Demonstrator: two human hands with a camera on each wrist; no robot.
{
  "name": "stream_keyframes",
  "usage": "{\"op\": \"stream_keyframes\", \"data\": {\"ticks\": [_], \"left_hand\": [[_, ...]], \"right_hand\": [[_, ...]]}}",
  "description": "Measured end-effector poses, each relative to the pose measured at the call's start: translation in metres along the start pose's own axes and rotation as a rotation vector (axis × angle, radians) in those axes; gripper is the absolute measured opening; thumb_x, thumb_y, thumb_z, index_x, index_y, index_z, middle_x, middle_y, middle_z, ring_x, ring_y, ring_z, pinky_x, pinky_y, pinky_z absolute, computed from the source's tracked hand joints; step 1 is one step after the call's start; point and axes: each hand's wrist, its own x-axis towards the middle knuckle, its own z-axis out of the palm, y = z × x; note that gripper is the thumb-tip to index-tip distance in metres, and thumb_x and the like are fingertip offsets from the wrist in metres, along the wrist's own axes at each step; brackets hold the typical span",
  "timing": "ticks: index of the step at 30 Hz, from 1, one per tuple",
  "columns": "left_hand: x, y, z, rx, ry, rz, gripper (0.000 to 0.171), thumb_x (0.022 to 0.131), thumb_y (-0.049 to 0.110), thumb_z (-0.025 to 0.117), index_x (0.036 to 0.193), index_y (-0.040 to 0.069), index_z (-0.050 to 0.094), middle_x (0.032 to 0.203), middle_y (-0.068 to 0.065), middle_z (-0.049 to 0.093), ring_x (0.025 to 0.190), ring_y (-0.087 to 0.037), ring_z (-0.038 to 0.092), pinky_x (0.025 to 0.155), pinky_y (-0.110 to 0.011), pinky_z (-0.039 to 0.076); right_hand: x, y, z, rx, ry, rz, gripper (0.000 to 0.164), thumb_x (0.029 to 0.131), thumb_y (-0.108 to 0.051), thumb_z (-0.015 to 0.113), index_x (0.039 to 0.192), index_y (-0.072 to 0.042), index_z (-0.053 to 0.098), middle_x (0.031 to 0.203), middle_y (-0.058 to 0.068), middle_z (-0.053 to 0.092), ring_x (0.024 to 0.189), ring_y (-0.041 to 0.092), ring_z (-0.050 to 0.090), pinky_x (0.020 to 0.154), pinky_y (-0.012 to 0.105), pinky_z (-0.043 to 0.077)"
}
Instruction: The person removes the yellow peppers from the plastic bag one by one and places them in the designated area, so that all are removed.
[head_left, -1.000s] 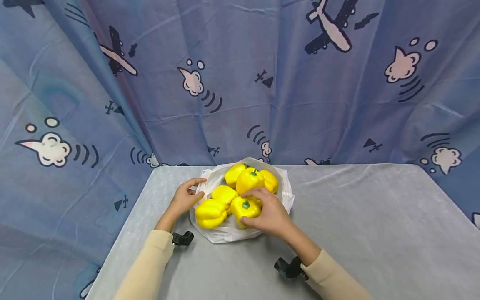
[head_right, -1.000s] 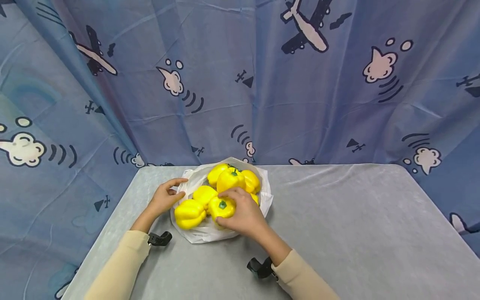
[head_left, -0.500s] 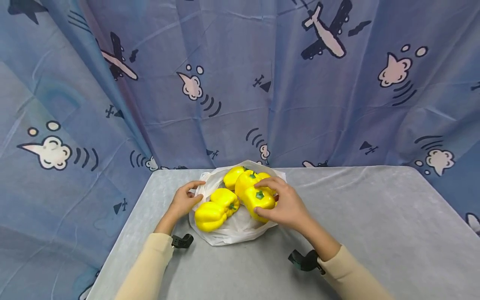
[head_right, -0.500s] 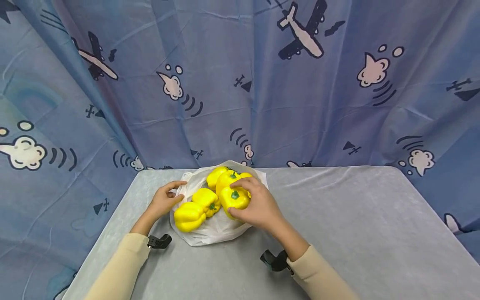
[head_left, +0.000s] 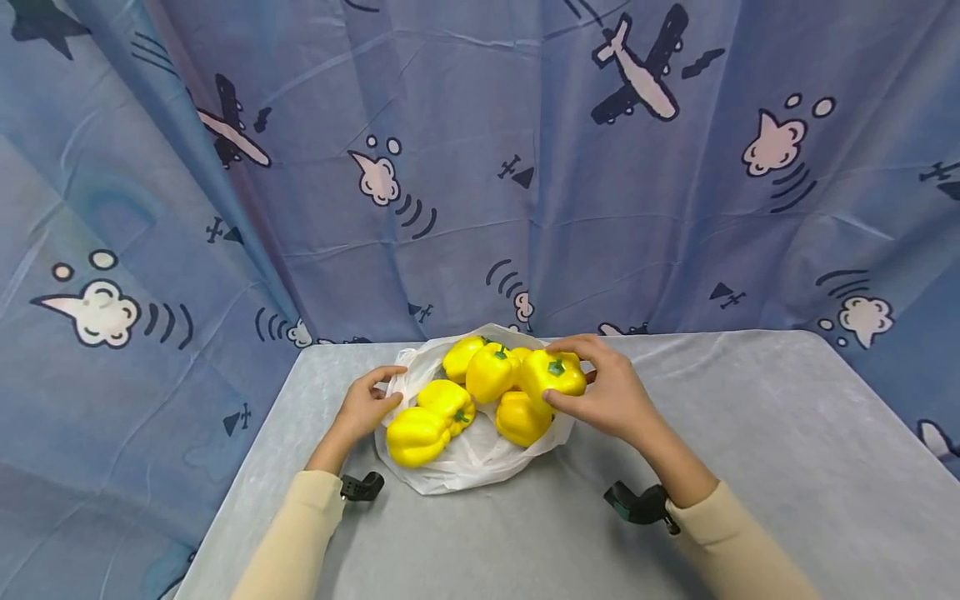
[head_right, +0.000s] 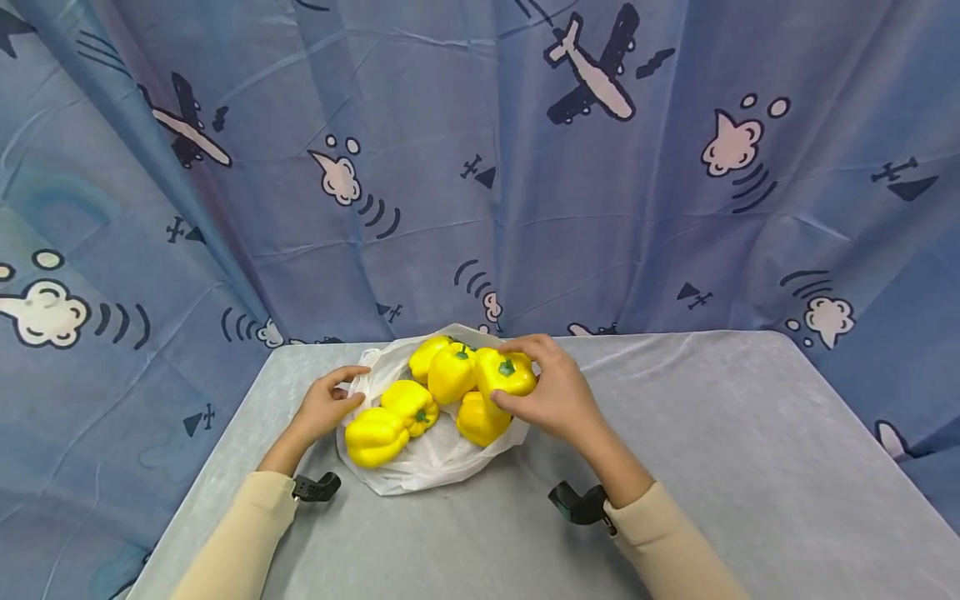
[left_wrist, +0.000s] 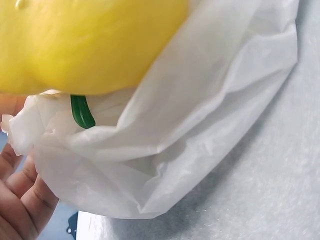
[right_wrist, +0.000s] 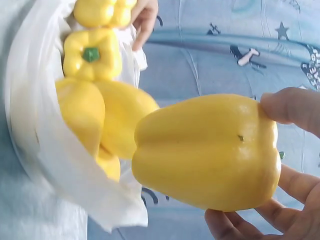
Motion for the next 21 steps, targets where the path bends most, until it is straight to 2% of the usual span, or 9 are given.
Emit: {"op": "stream_keyframes", "data": {"ticks": [4, 11, 17, 21], "left_hand": [[0.000, -0.001, -0.001, 0.003, 0.003, 0.012, 0.041, 0.088, 0.011, 0.065, 0.128, 0.020, 0.061, 0.126, -0.015, 0.054, 0.070, -0.018, 0.050, 0.055, -0.024, 0.043], [0.001, 0.000, -0.001, 0.013, 0.002, 0.012, 0.041, 0.088, 0.010, 0.065, 0.129, 0.020, 0.061, 0.126, -0.015, 0.054, 0.070, -0.017, 0.048, 0.056, -0.023, 0.042], [0.003, -0.001, 0.000, 0.023, 0.007, 0.009, 0.041, 0.088, 0.010, 0.065, 0.128, 0.020, 0.061, 0.126, -0.015, 0.054, 0.071, -0.017, 0.049, 0.056, -0.023, 0.043], [0.003, -0.002, 0.000, 0.019, 0.010, 0.017, 0.042, 0.088, 0.009, 0.065, 0.128, 0.019, 0.061, 0.125, -0.016, 0.055, 0.070, -0.017, 0.049, 0.055, -0.023, 0.043]], "right_hand": [[0.002, 0.008, -0.008, -0.028, 0.024, 0.032, 0.052, 0.073, -0.021, 0.082, 0.120, -0.011, 0.063, 0.125, 0.012, 0.056, 0.104, 0.030, 0.058, 0.079, 0.045, 0.056], [0.002, 0.025, -0.022, -0.063, 0.050, 0.099, 0.051, 0.078, -0.023, 0.078, 0.123, -0.008, 0.062, 0.134, 0.019, 0.050, 0.111, 0.037, 0.054, 0.081, 0.049, 0.053], [0.000, 0.041, -0.029, -0.085, 0.098, 0.108, 0.054, 0.078, -0.023, 0.078, 0.126, -0.006, 0.061, 0.131, 0.019, 0.053, 0.109, 0.035, 0.053, 0.082, 0.047, 0.049], [-0.002, 0.052, -0.032, -0.111, 0.103, 0.147, 0.055, 0.078, -0.024, 0.077, 0.127, -0.005, 0.060, 0.130, 0.021, 0.052, 0.108, 0.037, 0.051, 0.085, 0.051, 0.047]]}}
